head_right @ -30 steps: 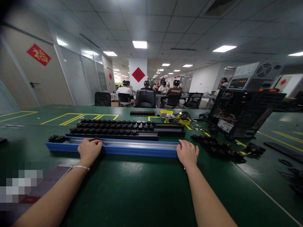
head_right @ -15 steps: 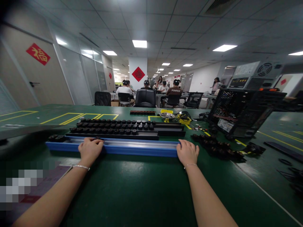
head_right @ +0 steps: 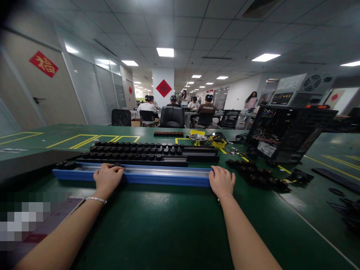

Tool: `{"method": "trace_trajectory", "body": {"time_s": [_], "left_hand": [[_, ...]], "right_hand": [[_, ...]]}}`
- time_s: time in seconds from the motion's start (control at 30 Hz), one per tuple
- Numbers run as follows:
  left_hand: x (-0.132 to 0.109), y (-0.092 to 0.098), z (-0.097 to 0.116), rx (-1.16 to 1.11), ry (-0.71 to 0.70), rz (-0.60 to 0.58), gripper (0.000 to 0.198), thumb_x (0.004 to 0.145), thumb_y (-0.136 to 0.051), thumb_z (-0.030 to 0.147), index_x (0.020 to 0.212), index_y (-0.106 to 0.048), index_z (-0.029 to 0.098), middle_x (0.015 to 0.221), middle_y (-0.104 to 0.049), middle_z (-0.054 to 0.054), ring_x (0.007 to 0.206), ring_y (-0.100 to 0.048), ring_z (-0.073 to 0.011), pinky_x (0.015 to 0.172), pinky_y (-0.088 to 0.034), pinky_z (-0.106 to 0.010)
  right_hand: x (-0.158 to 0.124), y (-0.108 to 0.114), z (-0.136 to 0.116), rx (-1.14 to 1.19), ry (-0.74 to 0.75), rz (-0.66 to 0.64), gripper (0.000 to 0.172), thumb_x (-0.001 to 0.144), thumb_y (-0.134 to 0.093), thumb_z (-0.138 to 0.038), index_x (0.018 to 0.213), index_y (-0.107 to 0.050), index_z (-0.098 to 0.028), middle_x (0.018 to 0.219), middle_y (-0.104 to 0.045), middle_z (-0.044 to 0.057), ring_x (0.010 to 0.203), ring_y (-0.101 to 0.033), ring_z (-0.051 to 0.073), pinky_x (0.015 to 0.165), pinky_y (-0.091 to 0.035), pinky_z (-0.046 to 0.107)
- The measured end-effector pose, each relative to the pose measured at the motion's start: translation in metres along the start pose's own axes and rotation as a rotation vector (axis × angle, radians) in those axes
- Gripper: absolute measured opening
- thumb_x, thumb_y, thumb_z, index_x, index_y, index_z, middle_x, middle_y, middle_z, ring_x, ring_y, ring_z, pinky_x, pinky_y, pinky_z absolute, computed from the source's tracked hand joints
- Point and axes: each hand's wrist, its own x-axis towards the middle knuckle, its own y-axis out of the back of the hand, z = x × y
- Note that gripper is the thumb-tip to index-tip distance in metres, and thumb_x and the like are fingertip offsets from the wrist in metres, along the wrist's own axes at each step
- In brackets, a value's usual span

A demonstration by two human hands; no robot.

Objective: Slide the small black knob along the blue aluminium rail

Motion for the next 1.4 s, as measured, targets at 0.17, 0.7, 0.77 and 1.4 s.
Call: {"method": "trace_trajectory", "body": {"time_s": [0.17,0.7,0.77,1.4], "left_hand": [[0.0004,-0.0003,0.0000,-0.002,-0.006,-0.009,0.033,0.078,-0.041,0.035,0.080,-0.073,0.030,0.107,-0.053,-0.009,0.105,-0.048,-0.0234,0.098,-0.025,-0.048],[-0.0001,-0.0015,-0.0008,0.019,-0.063,0.010,0.033,0.078,-0.040,0.034,0.080,-0.073,0.029,0.101,-0.055,-0.009,0.106,-0.048,-0.0233,0.099,-0.022,-0.049],[0.0000,-0.0018,-0.0011,0.024,-0.064,0.012,0.033,0.078,-0.040,0.034,0.080,-0.073,0.029,0.102,-0.055,-0.009,0.106,-0.048,-0.0233,0.099,-0.022,-0.048],[-0.0008,0.0031,0.0053,0.055,-0.035,-0.037,0.043,0.083,-0.036,0.031,0.123,-0.052,0.033,0.109,-0.055,-0.010,0.101,-0.052,-0.0232,0.097,-0.024,-0.049]], "right_hand": [[0.0003,0.0005,0.0000,-0.002,0.000,-0.011,0.043,0.086,-0.027,-0.036,0.118,-0.055,-0.029,0.125,-0.054,0.001,0.115,-0.041,0.022,0.103,-0.020,0.051],[0.0007,-0.0020,0.0010,-0.025,0.006,0.011,0.041,0.087,-0.027,-0.036,0.117,-0.055,-0.029,0.125,-0.054,0.001,0.114,-0.043,0.022,0.102,-0.020,0.052],[0.0007,-0.0023,0.0011,-0.023,0.008,0.010,0.041,0.087,-0.027,-0.036,0.117,-0.055,-0.029,0.125,-0.054,0.001,0.115,-0.043,0.022,0.102,-0.020,0.052],[0.0011,-0.0002,0.0010,-0.017,-0.002,-0.025,0.042,0.087,-0.027,-0.036,0.117,-0.055,-0.030,0.126,-0.053,0.000,0.116,-0.041,0.022,0.103,-0.019,0.051]]}}
